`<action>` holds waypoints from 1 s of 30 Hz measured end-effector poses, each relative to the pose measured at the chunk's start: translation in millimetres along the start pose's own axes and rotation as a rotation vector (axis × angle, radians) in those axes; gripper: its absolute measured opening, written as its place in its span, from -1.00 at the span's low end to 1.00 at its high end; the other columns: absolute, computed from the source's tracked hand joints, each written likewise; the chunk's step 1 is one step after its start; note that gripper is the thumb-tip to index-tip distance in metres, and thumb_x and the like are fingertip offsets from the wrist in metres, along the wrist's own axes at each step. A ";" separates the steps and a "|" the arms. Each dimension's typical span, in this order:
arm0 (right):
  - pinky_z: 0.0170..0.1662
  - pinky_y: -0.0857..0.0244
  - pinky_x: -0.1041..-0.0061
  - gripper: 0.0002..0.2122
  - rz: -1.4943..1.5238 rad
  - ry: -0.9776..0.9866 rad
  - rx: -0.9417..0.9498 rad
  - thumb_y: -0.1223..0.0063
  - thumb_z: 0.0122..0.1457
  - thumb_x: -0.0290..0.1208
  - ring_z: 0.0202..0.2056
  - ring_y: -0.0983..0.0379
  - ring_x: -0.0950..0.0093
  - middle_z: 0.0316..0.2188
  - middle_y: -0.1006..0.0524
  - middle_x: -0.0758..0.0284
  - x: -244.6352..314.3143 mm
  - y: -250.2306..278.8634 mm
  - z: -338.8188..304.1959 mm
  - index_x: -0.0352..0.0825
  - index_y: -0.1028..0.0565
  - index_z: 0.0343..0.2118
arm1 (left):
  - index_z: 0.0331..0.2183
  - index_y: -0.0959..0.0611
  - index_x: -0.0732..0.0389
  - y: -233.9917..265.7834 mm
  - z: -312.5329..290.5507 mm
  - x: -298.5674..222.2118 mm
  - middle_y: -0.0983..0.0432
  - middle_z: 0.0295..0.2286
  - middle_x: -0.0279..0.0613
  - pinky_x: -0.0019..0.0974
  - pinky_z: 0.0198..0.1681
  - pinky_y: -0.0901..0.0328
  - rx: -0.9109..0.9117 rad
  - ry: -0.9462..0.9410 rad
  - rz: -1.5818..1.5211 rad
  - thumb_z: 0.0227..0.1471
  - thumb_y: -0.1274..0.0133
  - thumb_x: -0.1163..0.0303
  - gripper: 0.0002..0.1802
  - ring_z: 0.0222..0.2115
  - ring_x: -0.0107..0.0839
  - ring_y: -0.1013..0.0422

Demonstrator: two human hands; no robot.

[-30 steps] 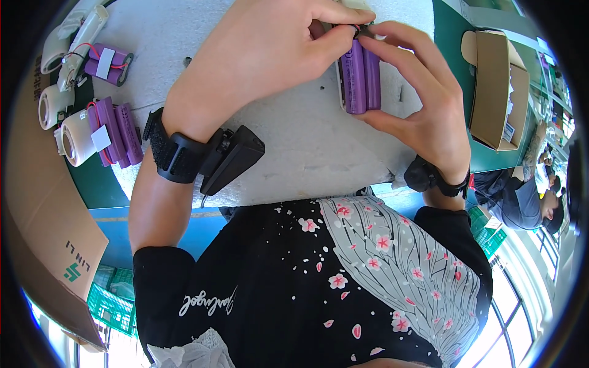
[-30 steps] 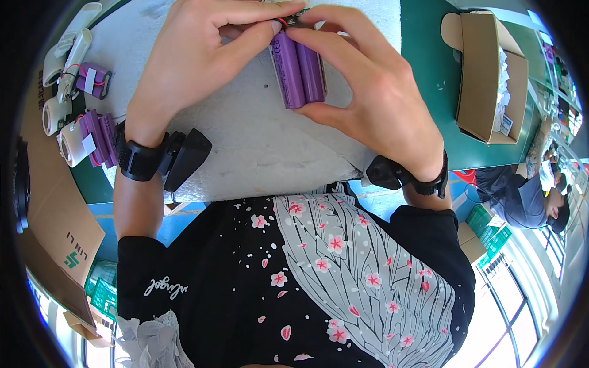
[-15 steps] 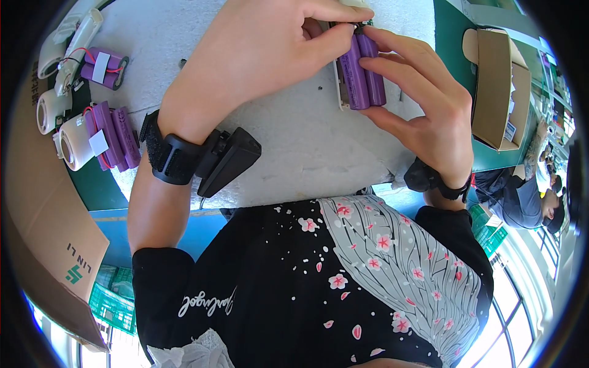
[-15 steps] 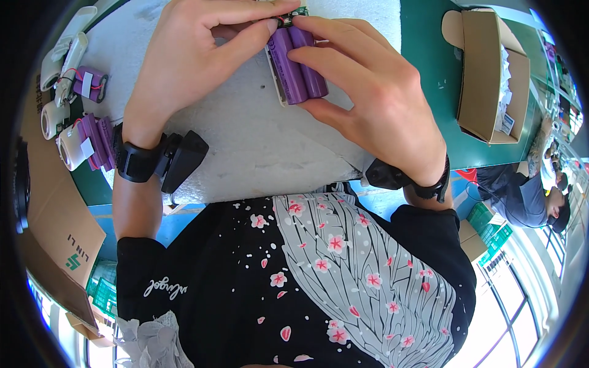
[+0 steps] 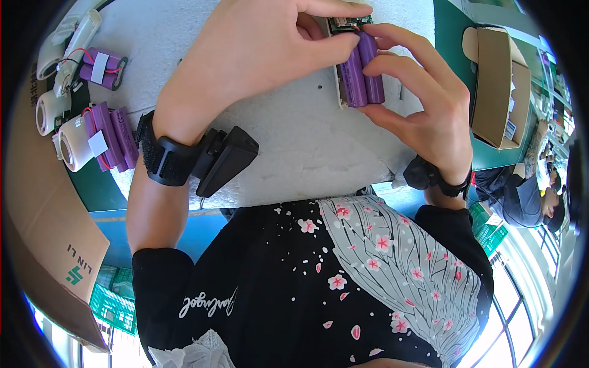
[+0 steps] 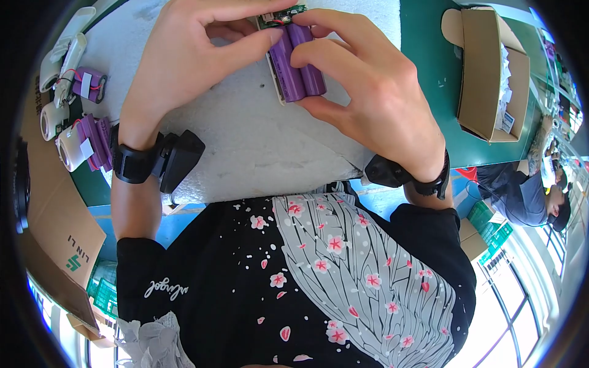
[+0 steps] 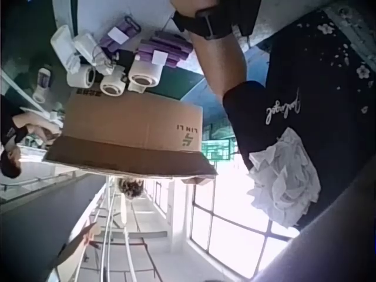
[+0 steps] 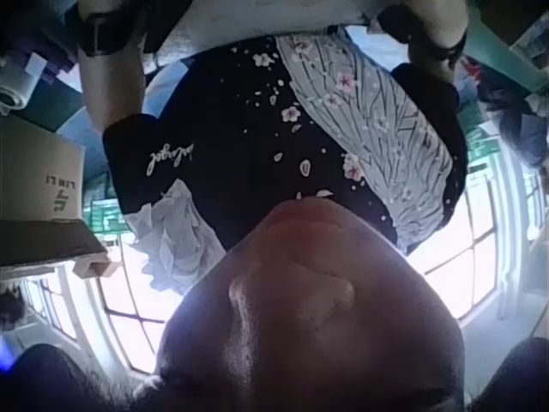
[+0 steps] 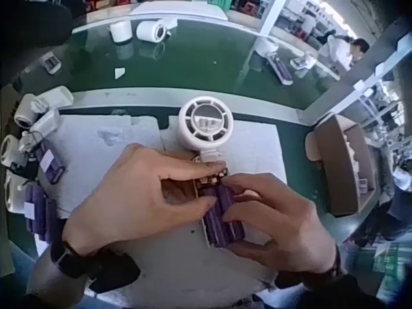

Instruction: Assembling portable handheld fans by connecting motors to batteries and circuit boards.

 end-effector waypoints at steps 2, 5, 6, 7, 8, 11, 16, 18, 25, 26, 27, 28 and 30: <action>-0.10 -0.44 0.42 -0.64 -0.024 0.038 0.000 -0.42 -0.34 -0.60 -0.12 -0.51 0.31 -0.05 -0.52 0.23 1.0 -0.1 -1.0 -0.33 -0.54 -0.38 | -0.15 -0.65 0.30 -0.7 -1.0 -0.4 -0.61 -0.36 0.05 -0.41 -0.37 -0.41 0.023 0.015 0.003 -0.12 -0.22 0.47 -0.60 -0.47 -0.33 -0.57; -0.09 -0.44 0.42 -0.64 -0.038 0.057 -0.003 -0.43 -0.34 -0.60 -0.14 -0.52 0.31 -0.06 -0.52 0.24 2.4 0.1 -1.0 -0.32 -0.53 -0.39 | -0.12 -0.63 0.29 -3.7 0.0 3.4 -0.60 -0.32 0.07 -0.40 -0.32 -0.41 0.089 0.127 -0.064 -0.18 -0.30 0.44 -0.52 -0.41 -0.31 -0.58; -0.09 -0.44 0.42 -0.64 -0.038 0.052 -0.006 -0.43 -0.34 -0.60 -0.14 -0.52 0.31 -0.06 -0.51 0.24 2.6 -0.9 -2.0 -0.32 -0.52 -0.38 | -0.12 -0.63 0.29 -4.5 -1.3 4.9 -0.60 -0.32 0.07 -0.40 -0.32 -0.41 0.088 0.128 -0.064 -0.18 -0.30 0.44 -0.52 -0.41 -0.31 -0.58; -0.09 -0.44 0.42 -0.63 -0.036 0.046 -0.008 -0.43 -0.33 -0.61 -0.15 -0.52 0.31 -0.06 -0.51 0.25 2.7 -2.2 -3.1 -0.32 -0.52 -0.38 | -0.12 -0.63 0.29 -5.3 -2.6 5.4 -0.60 -0.31 0.07 -0.39 -0.32 -0.41 0.064 0.084 -0.057 -0.20 -0.32 0.44 -0.51 -0.40 -0.31 -0.58; -0.09 -0.44 0.42 -0.63 -0.039 0.048 -0.008 -0.43 -0.33 -0.61 -0.15 -0.52 0.31 -0.06 -0.51 0.25 3.1 -0.8 -1.9 -0.32 -0.52 -0.38 | -0.12 -0.63 0.29 -4.5 -2.1 4.1 -0.59 -0.30 0.07 -0.39 -0.31 -0.41 0.039 0.035 -0.049 -0.21 -0.33 0.43 -0.49 -0.38 -0.31 -0.58; -0.10 -0.43 0.42 -0.56 -0.012 -0.024 0.026 -0.43 -0.33 -0.63 -0.14 -0.49 0.30 -0.05 -0.47 0.26 -2.6 -1.9 1.1 -0.29 -0.49 -0.30 | -0.12 -0.63 0.29 -4.7 -3.2 3.6 -0.59 -0.29 0.08 -0.38 -0.29 -0.41 0.007 0.007 -0.038 -0.23 -0.35 0.42 -0.47 -0.35 -0.30 -0.58; -0.14 -0.43 0.42 -0.48 0.087 -0.091 0.038 -0.43 -0.34 -0.64 -0.15 -0.46 0.32 -0.05 -0.41 0.29 -12.1 -10.3 8.6 -0.28 -0.47 -0.20 | -0.12 -0.64 0.25 -7.4 -2.8 9.5 -0.58 -0.26 0.07 -0.37 -0.25 -0.41 0.022 0.116 -0.112 -0.22 -0.35 0.43 -0.48 -0.30 -0.27 -0.57; -0.17 -0.41 0.44 -0.42 0.167 -0.110 0.038 -0.44 -0.35 -0.64 -0.17 -0.44 0.35 -0.04 -0.39 0.30 -15.3 -10.8 12.1 -0.27 -0.46 -0.15 | -0.11 -0.63 0.24 -6.9 -3.1 13.0 -0.58 -0.24 0.07 -0.38 -0.24 -0.41 0.029 0.146 -0.146 -0.21 -0.34 0.44 -0.48 -0.29 -0.25 -0.57; -0.26 -0.33 0.53 -0.59 0.284 -0.056 -0.023 -0.40 -0.22 -0.58 -0.29 -0.42 0.45 -0.21 -0.45 0.30 -19.6 -2.8 23.4 -0.32 -0.52 -0.22 | -0.21 -0.70 0.12 -13.5 -6.2 23.1 -0.58 -0.49 -0.01 -0.30 -0.38 -0.39 -0.063 0.079 -0.132 -0.28 -0.34 0.33 -0.55 -0.50 -0.18 -0.53; -0.28 -0.30 0.55 -0.69 0.271 -0.065 -0.055 -0.37 -0.16 -0.56 -0.32 -0.41 0.47 -0.29 -0.48 0.31 -21.7 -2.8 23.1 -0.34 -0.55 -0.29 | -0.21 -0.70 0.12 -13.7 -6.5 21.2 -0.58 -0.49 -0.01 -0.30 -0.38 -0.39 -0.078 0.048 -0.112 -0.28 -0.34 0.33 -0.55 -0.50 -0.18 -0.53; -0.28 -0.30 0.55 -0.69 0.249 -0.037 -0.079 -0.37 -0.16 -0.56 -0.32 -0.41 0.47 -0.29 -0.48 0.31 -19.6 -4.3 23.0 -0.34 -0.55 -0.29 | -0.20 -0.69 0.13 -15.1 -7.3 19.2 -0.57 -0.48 0.01 -0.30 -0.38 -0.39 -0.074 0.042 -0.126 -0.29 -0.34 0.34 -0.53 -0.50 -0.17 -0.53; -0.30 -0.29 0.56 -0.77 0.265 -0.101 -0.143 -0.33 -0.12 -0.55 -0.34 -0.41 0.48 -0.36 -0.48 0.32 -23.2 -8.2 20.6 -0.36 -0.55 -0.36 | -0.19 -0.69 0.13 -17.7 -7.8 19.5 -0.57 -0.47 0.03 -0.29 -0.38 -0.39 -0.066 0.038 -0.142 -0.30 -0.34 0.34 -0.52 -0.49 -0.15 -0.52; -0.31 -0.27 0.57 -0.85 0.267 -0.140 -0.233 -0.30 -0.08 -0.55 -0.37 -0.40 0.48 -0.44 -0.49 0.34 -27.0 -4.6 19.2 -0.39 -0.56 -0.43 | -0.18 -0.68 0.13 -19.2 -6.6 17.3 -0.57 -0.47 0.02 -0.28 -0.38 -0.39 -0.076 -0.001 -0.101 -0.31 -0.34 0.35 -0.50 -0.50 -0.15 -0.52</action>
Point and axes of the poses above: each hand's wrist, its own z-axis towards the middle knuckle, its own y-axis out of the back of the hand, x = y × z, the point moved 6 cm from there along z, towards the middle knuckle
